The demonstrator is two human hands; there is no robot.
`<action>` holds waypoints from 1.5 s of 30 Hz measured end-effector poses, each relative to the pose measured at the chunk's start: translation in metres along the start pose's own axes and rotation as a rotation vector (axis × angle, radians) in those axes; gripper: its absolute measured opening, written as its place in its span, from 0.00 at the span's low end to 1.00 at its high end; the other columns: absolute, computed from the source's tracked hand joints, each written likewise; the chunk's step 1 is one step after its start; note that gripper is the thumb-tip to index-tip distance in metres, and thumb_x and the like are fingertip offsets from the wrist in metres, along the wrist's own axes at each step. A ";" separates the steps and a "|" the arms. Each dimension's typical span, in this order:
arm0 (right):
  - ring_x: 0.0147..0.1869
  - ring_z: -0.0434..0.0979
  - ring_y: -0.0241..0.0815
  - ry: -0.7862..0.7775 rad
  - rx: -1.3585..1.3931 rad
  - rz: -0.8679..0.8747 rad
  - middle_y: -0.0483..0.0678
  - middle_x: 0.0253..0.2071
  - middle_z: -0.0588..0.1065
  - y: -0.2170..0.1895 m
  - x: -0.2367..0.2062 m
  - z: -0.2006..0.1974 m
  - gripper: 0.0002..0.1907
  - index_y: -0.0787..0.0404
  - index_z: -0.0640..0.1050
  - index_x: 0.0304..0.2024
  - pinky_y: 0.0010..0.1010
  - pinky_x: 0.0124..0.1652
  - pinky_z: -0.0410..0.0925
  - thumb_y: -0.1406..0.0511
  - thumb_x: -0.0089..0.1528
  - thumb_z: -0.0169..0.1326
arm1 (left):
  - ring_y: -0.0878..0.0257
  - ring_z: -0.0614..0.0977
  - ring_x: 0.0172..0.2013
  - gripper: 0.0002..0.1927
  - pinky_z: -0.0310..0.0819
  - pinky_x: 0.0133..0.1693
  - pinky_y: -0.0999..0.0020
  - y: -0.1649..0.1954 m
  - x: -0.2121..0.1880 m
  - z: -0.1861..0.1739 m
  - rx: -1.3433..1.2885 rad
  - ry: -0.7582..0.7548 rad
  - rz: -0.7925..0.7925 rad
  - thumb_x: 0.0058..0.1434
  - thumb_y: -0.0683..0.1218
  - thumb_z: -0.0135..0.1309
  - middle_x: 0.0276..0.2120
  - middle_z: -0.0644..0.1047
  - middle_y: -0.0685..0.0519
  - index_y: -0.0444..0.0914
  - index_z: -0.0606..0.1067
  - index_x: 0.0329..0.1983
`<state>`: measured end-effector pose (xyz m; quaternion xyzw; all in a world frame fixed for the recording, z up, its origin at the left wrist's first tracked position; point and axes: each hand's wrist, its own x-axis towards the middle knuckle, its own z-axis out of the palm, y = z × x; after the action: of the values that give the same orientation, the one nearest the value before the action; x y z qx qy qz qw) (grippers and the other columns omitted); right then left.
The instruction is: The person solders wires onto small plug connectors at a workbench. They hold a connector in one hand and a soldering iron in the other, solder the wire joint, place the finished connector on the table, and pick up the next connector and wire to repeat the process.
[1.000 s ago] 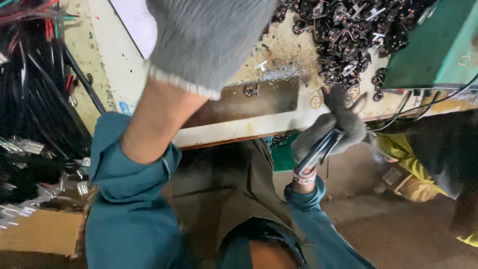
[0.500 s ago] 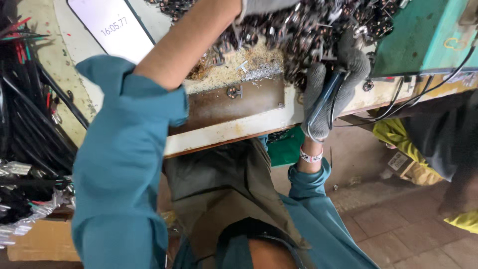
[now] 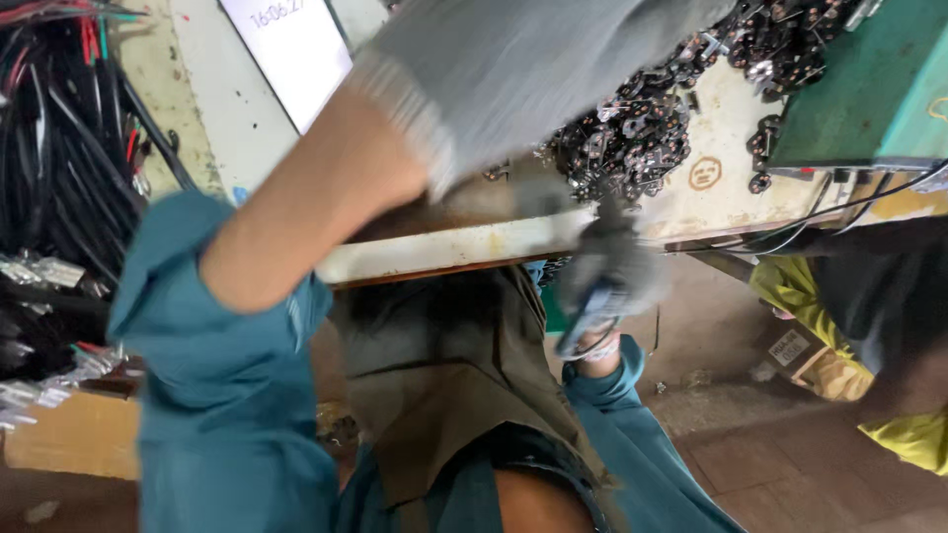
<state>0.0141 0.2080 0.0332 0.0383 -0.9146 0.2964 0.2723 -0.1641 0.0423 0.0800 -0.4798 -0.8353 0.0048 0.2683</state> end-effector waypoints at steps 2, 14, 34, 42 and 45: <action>0.39 0.77 0.52 -0.297 0.023 0.004 0.50 0.37 0.77 -0.018 -0.007 0.001 0.11 0.58 0.77 0.38 0.39 0.41 0.68 0.64 0.59 0.66 | 0.61 0.82 0.45 0.25 0.80 0.45 0.69 0.009 -0.036 -0.049 -0.326 0.060 -0.319 0.68 0.45 0.61 0.51 0.79 0.53 0.41 0.71 0.67; 0.43 0.78 0.56 -0.155 0.265 0.101 0.55 0.39 0.76 -0.003 -0.048 0.021 0.15 0.62 0.74 0.43 0.42 0.47 0.71 0.66 0.60 0.66 | 0.41 0.79 0.50 0.19 0.74 0.50 0.50 0.038 -0.204 -0.091 -0.233 -0.262 -1.307 0.72 0.42 0.60 0.52 0.77 0.37 0.30 0.70 0.62; 0.37 0.76 0.34 -0.453 0.657 0.537 0.47 0.36 0.75 -0.080 0.005 0.022 0.05 0.61 0.66 0.46 0.27 0.35 0.68 0.73 0.69 0.47 | 0.47 0.83 0.42 0.15 0.74 0.43 0.58 0.125 -0.188 -0.085 -1.466 -0.350 -1.060 0.64 0.47 0.54 0.41 0.82 0.43 0.37 0.78 0.51; 0.27 0.80 0.32 -0.538 0.548 0.638 0.46 0.29 0.82 -0.072 0.027 0.009 0.12 0.61 0.81 0.35 0.24 0.27 0.69 0.67 0.67 0.47 | 0.51 0.85 0.39 0.09 0.78 0.42 0.63 0.122 -0.164 -0.073 -1.463 -0.030 -1.290 0.67 0.42 0.56 0.41 0.81 0.44 0.32 0.78 0.47; 0.25 0.77 0.35 -0.580 0.513 0.586 0.47 0.32 0.83 -0.059 0.008 0.015 0.09 0.60 0.83 0.34 0.26 0.27 0.67 0.69 0.65 0.52 | 0.50 0.85 0.41 0.09 0.78 0.43 0.63 0.120 -0.167 -0.072 -1.481 -0.054 -1.217 0.66 0.41 0.57 0.41 0.81 0.44 0.32 0.78 0.47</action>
<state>0.0139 0.1516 0.0576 -0.0739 -0.8226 0.5536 -0.1067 0.0309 -0.0451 0.0358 -0.0113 -0.7384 -0.6535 -0.1661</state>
